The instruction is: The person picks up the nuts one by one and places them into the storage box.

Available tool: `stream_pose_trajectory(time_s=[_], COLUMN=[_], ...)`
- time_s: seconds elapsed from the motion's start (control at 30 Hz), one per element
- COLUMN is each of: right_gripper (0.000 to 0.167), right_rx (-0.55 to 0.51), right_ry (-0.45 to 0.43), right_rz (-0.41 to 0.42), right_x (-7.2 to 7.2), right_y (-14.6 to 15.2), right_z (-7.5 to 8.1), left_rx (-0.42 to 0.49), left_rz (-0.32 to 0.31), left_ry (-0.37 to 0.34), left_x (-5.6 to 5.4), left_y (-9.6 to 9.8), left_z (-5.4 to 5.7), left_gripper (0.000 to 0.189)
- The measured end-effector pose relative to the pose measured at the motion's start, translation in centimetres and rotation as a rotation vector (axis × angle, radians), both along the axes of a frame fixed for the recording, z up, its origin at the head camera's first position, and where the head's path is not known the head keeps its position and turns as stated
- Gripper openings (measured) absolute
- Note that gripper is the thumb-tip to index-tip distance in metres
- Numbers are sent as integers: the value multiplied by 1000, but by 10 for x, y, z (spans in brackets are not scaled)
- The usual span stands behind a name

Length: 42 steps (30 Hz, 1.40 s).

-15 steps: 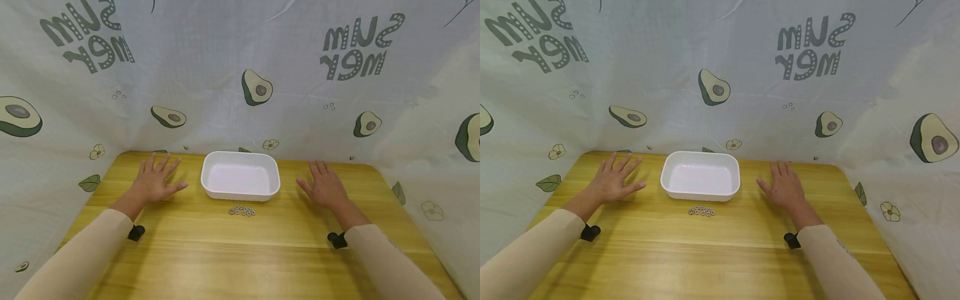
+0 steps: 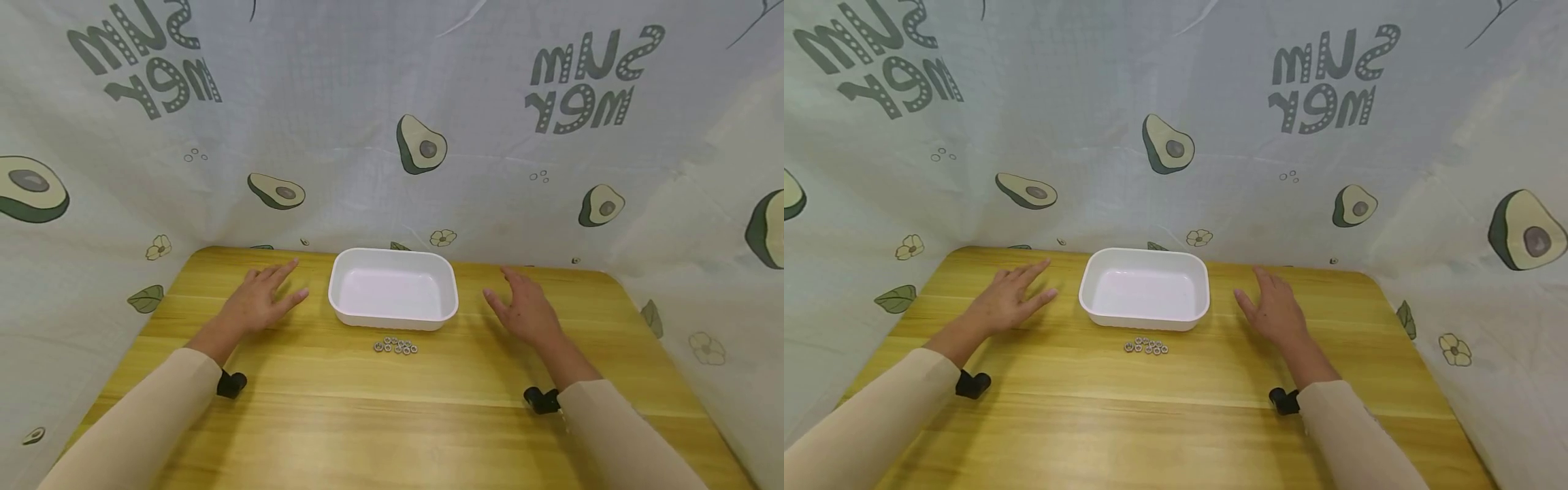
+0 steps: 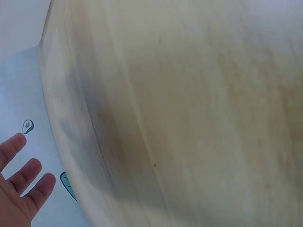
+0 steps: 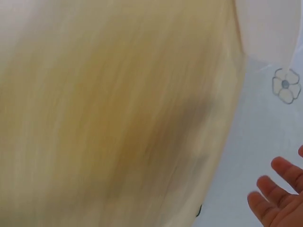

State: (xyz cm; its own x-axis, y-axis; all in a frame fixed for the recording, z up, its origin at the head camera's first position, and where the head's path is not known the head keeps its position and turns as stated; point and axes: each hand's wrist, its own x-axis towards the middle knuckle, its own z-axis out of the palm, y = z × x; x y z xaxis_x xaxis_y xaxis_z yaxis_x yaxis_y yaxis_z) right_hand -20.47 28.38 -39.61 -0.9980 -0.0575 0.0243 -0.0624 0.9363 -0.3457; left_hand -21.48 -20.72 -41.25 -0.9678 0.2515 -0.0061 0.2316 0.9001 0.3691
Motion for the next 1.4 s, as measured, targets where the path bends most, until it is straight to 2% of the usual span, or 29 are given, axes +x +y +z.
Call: stream_pose_trajectory(time_s=[0.33,0.53,0.67,1.03,1.4], right_gripper=[66,66,62,54,45], right_rx=[-279,-417,-482,-666,-822], right_ry=[31,19,25,-11,-88], right_rz=[-82,-117,-132,-108,-170], right_x=[12,20,26,37,45], right_y=[-19,-28,-34,-51,-66], right_z=[3,4,4,4,0], left_rx=[144,256,312,485,624], left_rz=[-11,-8,12,65,138], left_ry=[-18,-68,-95,-125,-179], left_x=[2,3,3,7,9], left_y=[6,11,15,26,37], left_z=[-2,-6,-9,-12,-16], left_gripper=[77,74,74,66,64])
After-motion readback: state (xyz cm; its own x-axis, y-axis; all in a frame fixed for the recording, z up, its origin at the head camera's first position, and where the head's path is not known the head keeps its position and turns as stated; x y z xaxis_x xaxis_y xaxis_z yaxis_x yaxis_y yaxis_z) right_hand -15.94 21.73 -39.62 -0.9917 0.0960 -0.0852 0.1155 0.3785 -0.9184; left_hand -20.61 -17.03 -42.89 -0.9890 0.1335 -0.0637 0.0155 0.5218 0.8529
